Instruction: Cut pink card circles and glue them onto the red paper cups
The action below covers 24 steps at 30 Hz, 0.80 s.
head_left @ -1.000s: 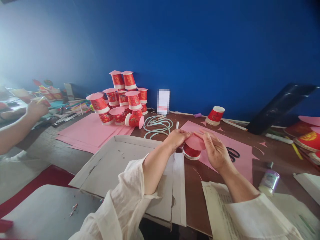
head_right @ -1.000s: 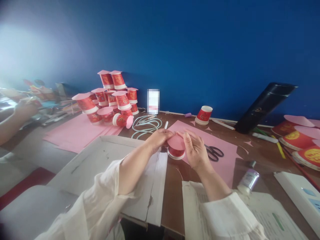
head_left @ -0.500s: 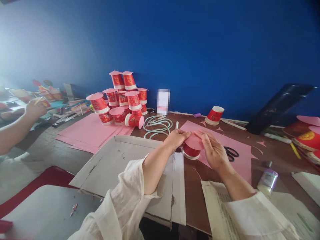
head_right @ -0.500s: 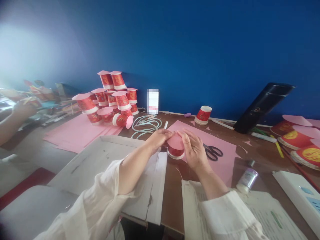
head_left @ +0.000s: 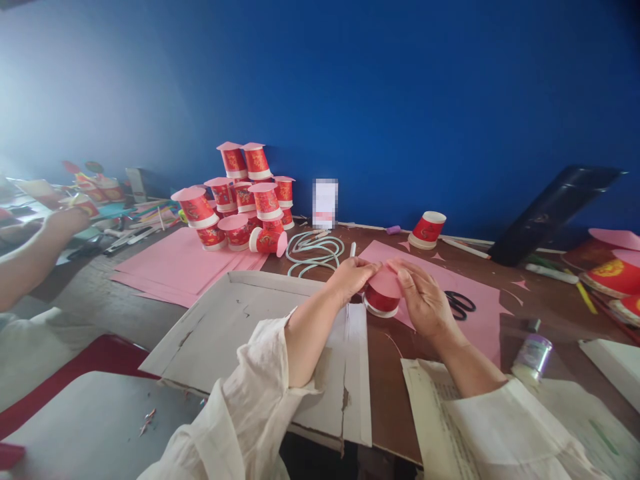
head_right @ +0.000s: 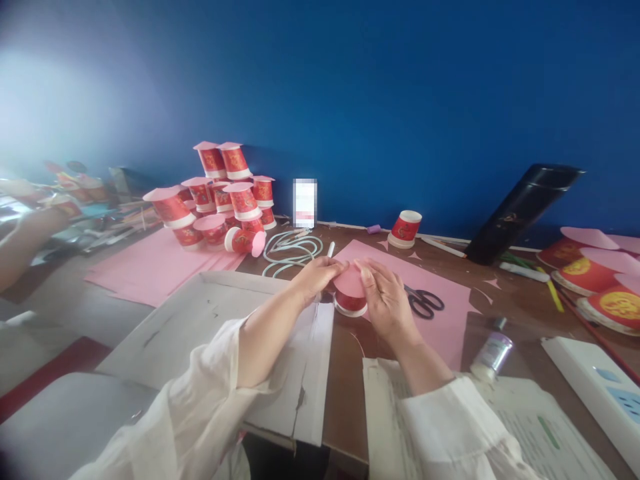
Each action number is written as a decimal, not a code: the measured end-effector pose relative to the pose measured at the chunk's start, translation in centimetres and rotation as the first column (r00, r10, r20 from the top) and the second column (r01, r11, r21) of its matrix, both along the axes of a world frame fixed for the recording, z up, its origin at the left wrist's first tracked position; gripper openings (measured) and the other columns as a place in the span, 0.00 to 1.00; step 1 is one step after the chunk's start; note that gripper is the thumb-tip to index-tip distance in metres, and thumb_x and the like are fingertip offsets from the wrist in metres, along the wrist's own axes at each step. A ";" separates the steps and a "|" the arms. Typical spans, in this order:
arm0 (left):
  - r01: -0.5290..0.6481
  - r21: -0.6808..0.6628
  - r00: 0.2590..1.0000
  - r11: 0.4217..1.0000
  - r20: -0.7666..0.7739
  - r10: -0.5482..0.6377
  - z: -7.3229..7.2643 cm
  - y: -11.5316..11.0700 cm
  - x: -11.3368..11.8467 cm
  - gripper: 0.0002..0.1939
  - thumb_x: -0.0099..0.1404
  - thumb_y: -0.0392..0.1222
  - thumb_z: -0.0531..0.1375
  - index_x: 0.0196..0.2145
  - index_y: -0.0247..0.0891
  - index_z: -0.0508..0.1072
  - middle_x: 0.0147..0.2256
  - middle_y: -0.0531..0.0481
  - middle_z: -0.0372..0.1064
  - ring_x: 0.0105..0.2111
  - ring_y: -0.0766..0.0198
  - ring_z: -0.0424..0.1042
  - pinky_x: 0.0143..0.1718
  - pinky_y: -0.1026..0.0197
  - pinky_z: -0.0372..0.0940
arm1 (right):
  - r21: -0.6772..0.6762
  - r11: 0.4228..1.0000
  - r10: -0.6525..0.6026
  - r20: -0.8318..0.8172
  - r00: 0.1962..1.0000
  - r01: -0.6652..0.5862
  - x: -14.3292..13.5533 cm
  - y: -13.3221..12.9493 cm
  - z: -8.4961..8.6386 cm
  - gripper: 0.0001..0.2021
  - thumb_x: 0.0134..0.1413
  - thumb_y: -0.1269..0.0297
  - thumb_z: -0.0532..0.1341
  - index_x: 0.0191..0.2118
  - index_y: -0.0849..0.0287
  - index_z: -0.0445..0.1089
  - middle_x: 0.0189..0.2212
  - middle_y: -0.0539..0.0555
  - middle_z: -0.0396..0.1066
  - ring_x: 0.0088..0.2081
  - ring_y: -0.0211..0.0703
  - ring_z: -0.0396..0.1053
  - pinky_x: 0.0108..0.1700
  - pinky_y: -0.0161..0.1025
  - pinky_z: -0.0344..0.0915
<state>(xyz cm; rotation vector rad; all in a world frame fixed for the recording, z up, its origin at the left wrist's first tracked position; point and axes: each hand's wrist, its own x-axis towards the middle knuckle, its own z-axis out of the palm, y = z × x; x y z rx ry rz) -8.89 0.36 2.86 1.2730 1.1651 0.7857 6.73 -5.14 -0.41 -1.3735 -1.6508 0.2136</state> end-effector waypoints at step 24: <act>0.009 0.083 0.997 0.997 0.073 -0.015 0.1 0.2 -0.9 0.32 0.55 0.70 0.56 0.37 0.35 0.69 0.29 0.47 0.68 0.26 0.66 0.68 0.29 0.63 0.64 | -0.010 1.000 -0.031 -0.214 0.976 0.029 0.7 -0.8 0.8 0.25 0.65 0.49 0.46 0.65 0.48 0.56 0.62 0.52 0.60 0.63 0.48 0.57 0.63 0.50 0.55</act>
